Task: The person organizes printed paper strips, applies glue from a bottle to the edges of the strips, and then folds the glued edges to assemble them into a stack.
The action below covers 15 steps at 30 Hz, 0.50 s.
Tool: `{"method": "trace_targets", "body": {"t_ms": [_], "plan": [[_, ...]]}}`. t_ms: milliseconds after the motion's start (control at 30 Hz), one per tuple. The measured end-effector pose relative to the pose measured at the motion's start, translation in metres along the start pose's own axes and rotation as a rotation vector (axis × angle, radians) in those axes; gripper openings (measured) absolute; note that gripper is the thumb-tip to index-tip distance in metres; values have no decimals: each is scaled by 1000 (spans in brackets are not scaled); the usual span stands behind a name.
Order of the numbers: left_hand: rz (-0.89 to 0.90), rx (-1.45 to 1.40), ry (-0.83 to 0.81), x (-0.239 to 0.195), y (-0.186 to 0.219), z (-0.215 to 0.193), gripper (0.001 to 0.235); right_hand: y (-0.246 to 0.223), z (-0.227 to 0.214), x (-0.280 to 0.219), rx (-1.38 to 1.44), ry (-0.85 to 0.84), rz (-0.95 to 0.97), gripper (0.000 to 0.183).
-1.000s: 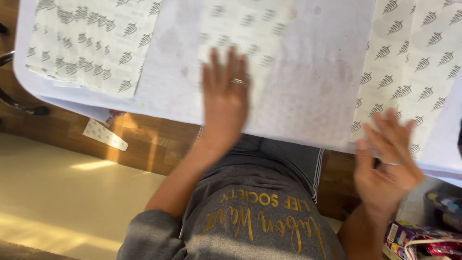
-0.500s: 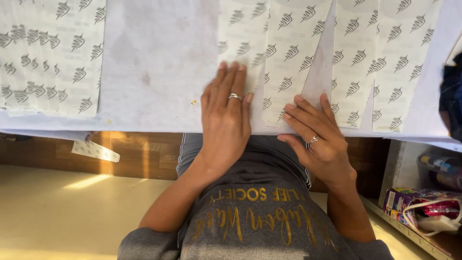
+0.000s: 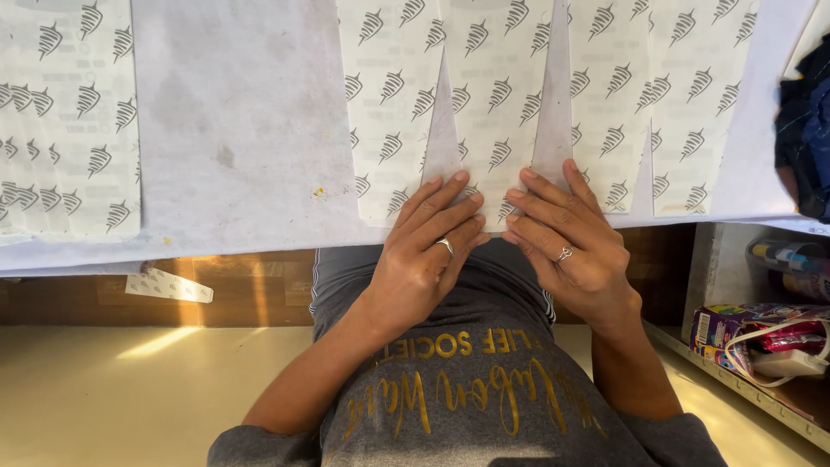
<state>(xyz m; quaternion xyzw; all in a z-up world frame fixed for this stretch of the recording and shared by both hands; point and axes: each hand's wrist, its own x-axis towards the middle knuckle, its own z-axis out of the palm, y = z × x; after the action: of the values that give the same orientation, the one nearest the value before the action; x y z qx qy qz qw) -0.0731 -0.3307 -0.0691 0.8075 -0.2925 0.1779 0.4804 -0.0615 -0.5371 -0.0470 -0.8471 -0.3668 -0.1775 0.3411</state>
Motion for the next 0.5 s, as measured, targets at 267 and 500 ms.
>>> {"method": "trace_targets", "body": {"t_ms": [267,500], "plan": [[-70,67,110,8,5,8,4,-8,2,10,29,71,133,8],[-15,43,29,2,-1,0,4,-3,-4,2,56,-4,88,10]]}}
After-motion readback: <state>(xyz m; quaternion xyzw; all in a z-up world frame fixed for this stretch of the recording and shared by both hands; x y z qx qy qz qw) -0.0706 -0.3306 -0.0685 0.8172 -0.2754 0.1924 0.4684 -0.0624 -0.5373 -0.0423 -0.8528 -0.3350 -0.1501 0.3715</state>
